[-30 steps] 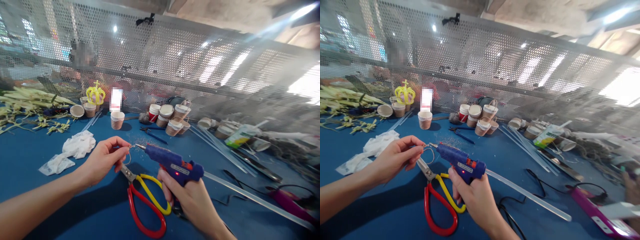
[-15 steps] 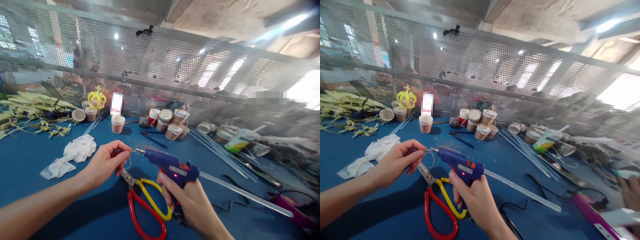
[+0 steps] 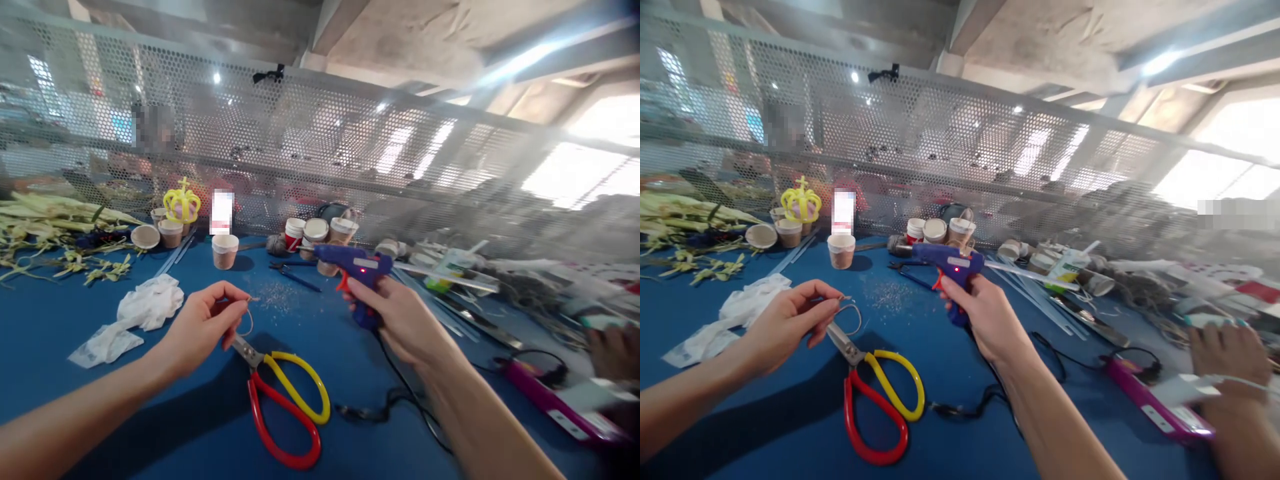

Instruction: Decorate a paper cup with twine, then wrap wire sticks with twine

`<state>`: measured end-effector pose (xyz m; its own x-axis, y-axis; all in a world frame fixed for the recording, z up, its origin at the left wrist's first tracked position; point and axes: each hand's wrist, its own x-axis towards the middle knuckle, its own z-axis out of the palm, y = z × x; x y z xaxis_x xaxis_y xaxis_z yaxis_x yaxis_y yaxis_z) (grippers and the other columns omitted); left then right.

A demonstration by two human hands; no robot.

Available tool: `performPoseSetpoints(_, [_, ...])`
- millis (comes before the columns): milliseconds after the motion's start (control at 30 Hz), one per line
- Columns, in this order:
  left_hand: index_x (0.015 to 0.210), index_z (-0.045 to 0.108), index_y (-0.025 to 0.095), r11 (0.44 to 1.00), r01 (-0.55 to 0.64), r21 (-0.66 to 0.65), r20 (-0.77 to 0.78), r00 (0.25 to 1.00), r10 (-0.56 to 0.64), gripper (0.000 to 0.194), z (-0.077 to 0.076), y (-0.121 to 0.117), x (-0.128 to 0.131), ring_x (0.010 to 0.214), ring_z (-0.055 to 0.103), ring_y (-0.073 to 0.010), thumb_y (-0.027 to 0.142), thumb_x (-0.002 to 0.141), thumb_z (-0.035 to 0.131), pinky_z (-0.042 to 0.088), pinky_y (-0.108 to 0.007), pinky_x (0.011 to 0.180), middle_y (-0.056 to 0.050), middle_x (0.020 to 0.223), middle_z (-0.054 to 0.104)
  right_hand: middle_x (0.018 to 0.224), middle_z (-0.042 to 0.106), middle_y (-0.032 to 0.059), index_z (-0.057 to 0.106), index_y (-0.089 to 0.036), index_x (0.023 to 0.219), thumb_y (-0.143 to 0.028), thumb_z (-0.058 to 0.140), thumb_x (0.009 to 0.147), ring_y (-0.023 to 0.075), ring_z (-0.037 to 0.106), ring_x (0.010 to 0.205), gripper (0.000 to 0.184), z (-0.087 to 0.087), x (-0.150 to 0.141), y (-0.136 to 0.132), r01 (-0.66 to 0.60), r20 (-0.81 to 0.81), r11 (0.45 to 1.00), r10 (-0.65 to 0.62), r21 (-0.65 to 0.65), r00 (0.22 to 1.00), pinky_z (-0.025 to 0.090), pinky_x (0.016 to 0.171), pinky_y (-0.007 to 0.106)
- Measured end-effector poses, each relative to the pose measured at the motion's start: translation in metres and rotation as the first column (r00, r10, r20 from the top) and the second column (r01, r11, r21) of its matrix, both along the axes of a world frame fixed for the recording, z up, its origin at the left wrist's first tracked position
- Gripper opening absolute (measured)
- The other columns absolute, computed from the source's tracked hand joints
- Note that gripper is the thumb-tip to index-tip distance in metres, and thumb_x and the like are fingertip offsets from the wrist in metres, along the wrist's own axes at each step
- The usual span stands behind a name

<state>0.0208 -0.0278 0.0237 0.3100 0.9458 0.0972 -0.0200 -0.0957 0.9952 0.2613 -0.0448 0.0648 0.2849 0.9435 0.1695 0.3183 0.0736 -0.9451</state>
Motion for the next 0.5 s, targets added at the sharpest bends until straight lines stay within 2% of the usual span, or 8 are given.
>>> performPoseSetpoints(33, [0.079,0.049,0.016,1.0,0.006,0.005,-0.012,1.0,-0.006,0.013,0.001,-0.001,0.0,0.036,0.039,-0.0041,0.029,0.077,0.051,0.03,-0.018,0.04,0.009,0.046,0.042,0.065,0.058,0.0021,0.054,-0.014,0.073,-0.042,0.062,0.065,0.0094,0.052,0.054,0.03,-0.002,0.007,0.008,0.073,0.065,0.997,-0.074,0.019,0.995,0.042,0.049,0.02])
performPoseSetpoints(100, [0.08,0.049,0.016,1.0,0.017,0.011,-0.028,0.999,-0.017,0.012,0.002,-0.003,-0.001,0.036,0.04,-0.0041,0.028,0.078,0.049,0.03,-0.019,0.041,0.009,0.048,0.042,0.064,0.057,0.0026,0.05,-0.015,0.069,-0.04,0.047,0.077,0.0077,0.051,0.049,0.026,-0.011,0.016,0.022,0.166,0.259,0.985,-0.149,-0.046,0.954,0.043,0.048,0.02])
performPoseSetpoints(233, [0.08,0.049,0.016,0.999,0.044,0.014,-0.028,0.999,-0.043,0.011,0.003,-0.007,-0.002,0.036,0.04,-0.0043,0.027,0.078,0.048,0.031,-0.02,0.042,0.008,0.049,0.042,0.044,0.052,0.0012,0.048,-0.016,0.059,-0.036,0.05,0.075,0.0115,0.05,0.039,0.026,-0.045,0.022,0.038,0.168,0.404,0.968,-0.08,-0.185,0.911,0.04,0.042,0.023])
performPoseSetpoints(300, [0.08,0.049,0.016,0.999,0.05,0.019,-0.029,0.998,-0.049,0.01,0.004,-0.009,-0.002,0.036,0.04,-0.0043,0.027,0.079,0.048,0.032,-0.02,0.041,0.008,0.05,0.043,0.041,0.05,0.0009,0.047,-0.017,0.054,-0.036,0.051,0.073,0.0139,0.051,0.039,0.028,-0.061,0.021,0.041,0.176,0.479,0.96,-0.052,-0.219,0.877,0.039,0.043,0.025])
performPoseSetpoints(400, [0.08,0.05,0.016,0.998,0.046,0.047,-0.041,0.998,-0.044,0.011,0.004,-0.011,-0.001,0.036,0.041,-0.004,0.027,0.078,0.048,0.032,-0.02,0.04,0.007,0.054,0.044,0.048,0.053,0.0035,0.047,-0.017,0.049,-0.033,0.055,0.071,0.0194,0.056,0.054,0.028,-0.072,0.02,0.044,0.179,0.59,0.962,-0.025,-0.204,0.807,0.041,0.054,0.03])
performPoseSetpoints(500, [0.079,0.05,0.016,0.996,0.048,0.076,-0.065,0.997,-0.043,0.011,0.006,-0.015,-0.001,0.036,0.041,-0.0041,0.027,0.078,0.048,0.032,-0.019,0.039,0.006,0.053,0.044,0.067,0.059,0.0101,0.056,-0.014,0.054,-0.024,0.061,0.066,0.026,0.057,0.075,0.017,-0.063,0.015,0.042,0.183,0.667,0.97,-0.032,-0.158,0.744,0.04,0.067,0.034])
